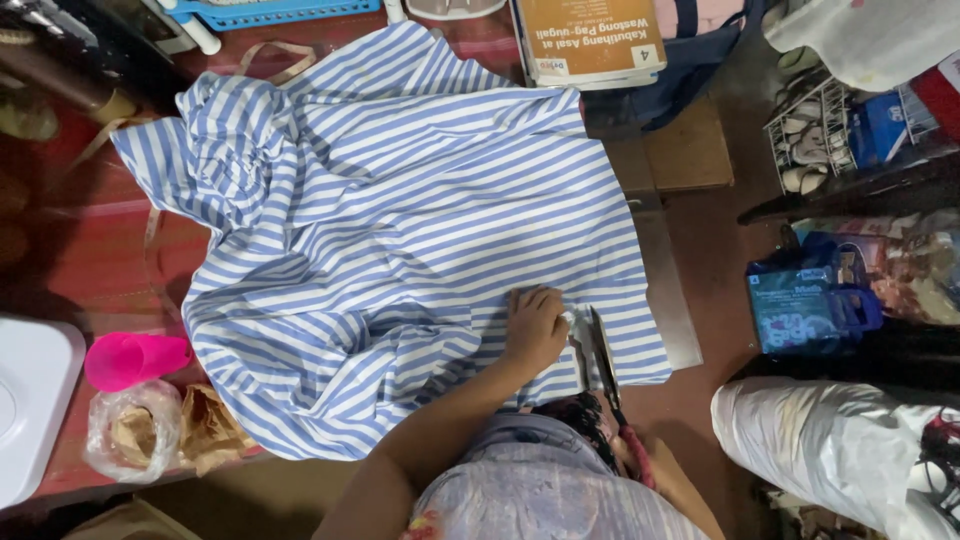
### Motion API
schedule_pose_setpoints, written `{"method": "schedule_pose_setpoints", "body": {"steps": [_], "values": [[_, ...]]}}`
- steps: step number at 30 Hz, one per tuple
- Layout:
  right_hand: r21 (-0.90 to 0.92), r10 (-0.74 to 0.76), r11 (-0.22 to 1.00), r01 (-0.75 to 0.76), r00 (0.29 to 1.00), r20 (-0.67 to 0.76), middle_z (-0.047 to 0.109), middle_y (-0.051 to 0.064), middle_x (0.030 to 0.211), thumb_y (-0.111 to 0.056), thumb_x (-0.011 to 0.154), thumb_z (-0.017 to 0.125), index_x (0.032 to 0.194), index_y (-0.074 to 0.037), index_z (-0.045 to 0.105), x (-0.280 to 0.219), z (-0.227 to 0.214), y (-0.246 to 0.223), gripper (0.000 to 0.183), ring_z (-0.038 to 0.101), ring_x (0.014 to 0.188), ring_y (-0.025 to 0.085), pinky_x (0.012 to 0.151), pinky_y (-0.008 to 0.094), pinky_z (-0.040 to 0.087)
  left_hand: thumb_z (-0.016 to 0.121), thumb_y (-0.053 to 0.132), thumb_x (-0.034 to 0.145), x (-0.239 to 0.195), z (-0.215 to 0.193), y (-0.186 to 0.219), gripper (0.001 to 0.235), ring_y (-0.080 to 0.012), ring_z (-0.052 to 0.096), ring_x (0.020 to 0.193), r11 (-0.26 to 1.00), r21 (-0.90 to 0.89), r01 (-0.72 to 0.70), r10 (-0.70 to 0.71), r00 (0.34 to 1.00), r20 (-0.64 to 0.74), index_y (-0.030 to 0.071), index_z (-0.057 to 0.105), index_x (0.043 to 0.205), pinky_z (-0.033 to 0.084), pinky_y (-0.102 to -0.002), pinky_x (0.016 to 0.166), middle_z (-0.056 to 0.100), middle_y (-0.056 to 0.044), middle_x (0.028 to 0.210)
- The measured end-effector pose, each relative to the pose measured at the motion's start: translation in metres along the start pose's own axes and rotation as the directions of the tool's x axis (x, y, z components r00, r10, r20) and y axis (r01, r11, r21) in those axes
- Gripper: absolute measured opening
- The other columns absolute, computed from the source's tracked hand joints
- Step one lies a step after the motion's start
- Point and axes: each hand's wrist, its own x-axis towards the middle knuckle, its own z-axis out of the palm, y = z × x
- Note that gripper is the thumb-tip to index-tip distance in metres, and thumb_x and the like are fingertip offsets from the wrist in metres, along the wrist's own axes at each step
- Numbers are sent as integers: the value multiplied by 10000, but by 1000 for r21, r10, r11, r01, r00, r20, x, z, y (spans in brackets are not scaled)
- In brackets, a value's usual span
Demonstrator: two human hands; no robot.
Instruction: The person measures a blue and white striped fabric with a measuring tape and chalk, then cuts the fabric with scissors. The person smooths the fabric and makes several cuts along the marked lines.
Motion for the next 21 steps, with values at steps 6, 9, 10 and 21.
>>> {"method": "schedule_pose_setpoints", "body": {"steps": [6,9,10,21], "values": [[-253,-4,967,4,1000,-2,783,148,857,-601,861,555,1058,-96,741,-7,6,-18,573,740,802,287,763,355,553,576,63,884,7,-13,5,41,-310,612,1153,981,-149,125,-112,989,92,48,613,890,227,-637,1176,713,-89,1184],[-265,42,963,-39,999,2,797,147,963,-601,851,563,1134,-97,733,-32,2,-57,603,759,896,284,796,351,563,576,50,877,9,-16,2,63,-294,620,1141,981,-176,80,-65,994,89,48,550,820,354,-482,1070,706,-115,1226],[-265,39,964,-37,999,0,797,147,963,-601,851,563,1134,-97,733,-29,2,-52,603,759,896,284,796,351,563,576,50,877,9,-17,4,63,-294,620,1141,981,-176,77,-62,994,87,48,550,820,354,-482,1070,706,-115,1226],[-167,-25,986,18,999,-40,778,187,1057,-699,750,576,1195,-49,676,2,6,-48,794,746,985,322,877,387,551,630,11,820,9,-23,17,141,-338,612,1080,978,-100,-185,184,983,-24,52,529,911,432,-478,1013,678,-149,1197]]}}
